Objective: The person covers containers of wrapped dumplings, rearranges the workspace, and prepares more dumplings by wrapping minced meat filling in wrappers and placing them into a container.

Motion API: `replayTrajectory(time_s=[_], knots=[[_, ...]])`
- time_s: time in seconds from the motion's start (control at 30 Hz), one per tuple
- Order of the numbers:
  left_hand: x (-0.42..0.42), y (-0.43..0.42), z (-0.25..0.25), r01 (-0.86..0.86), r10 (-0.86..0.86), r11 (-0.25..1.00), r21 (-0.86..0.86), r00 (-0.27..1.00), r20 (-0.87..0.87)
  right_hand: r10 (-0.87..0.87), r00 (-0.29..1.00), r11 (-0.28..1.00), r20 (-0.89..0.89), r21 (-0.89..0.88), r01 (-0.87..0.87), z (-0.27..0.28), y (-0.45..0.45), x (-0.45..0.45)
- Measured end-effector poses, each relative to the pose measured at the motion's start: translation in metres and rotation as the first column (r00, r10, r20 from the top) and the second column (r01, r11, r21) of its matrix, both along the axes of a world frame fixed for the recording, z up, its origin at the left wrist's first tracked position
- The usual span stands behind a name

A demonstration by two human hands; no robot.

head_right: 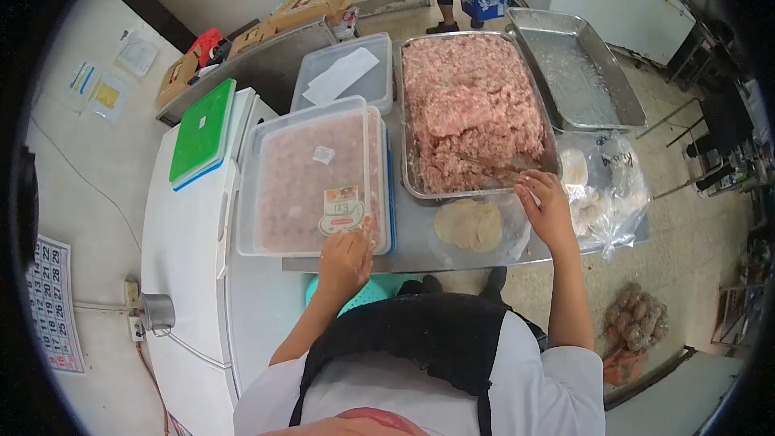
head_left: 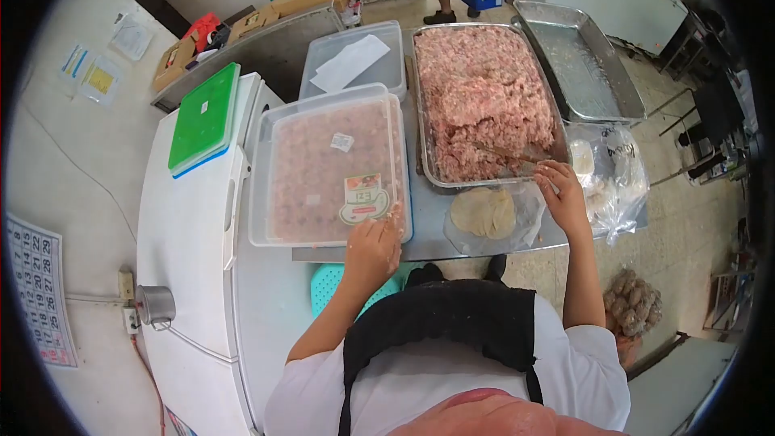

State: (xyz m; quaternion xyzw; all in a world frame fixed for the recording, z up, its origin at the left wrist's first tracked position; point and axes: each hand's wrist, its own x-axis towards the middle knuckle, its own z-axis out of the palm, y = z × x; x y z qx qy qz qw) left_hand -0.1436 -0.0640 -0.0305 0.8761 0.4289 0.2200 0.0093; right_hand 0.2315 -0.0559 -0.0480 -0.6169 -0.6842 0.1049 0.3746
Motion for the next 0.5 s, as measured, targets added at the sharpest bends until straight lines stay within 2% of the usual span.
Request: replayTrajectory(time_s=[0.2,0.3,0.4,0.5], knots=[[0.016,-0.005,0.0,-0.005,0.006,0.999,0.046,1.0,-0.006,0.014,0.999,1.0,-0.03,0.014,-0.014,0.005,-0.014,0.011],[0.024,-0.007,0.001,-0.082,0.083,0.996,0.025,0.996,-0.041,0.065,0.997,0.998,-0.033,0.017,-0.065,0.006,-0.02,0.022],[0.03,-0.007,-0.001,-0.095,0.093,0.99,0.104,0.995,0.024,0.128,0.992,0.992,-0.019,0.008,-0.127,0.008,-0.028,0.041],[0.046,-0.013,0.004,-0.369,0.381,0.922,-0.117,0.919,0.104,0.155,0.987,0.988,0.033,0.014,-0.156,0.001,-0.043,0.073]])
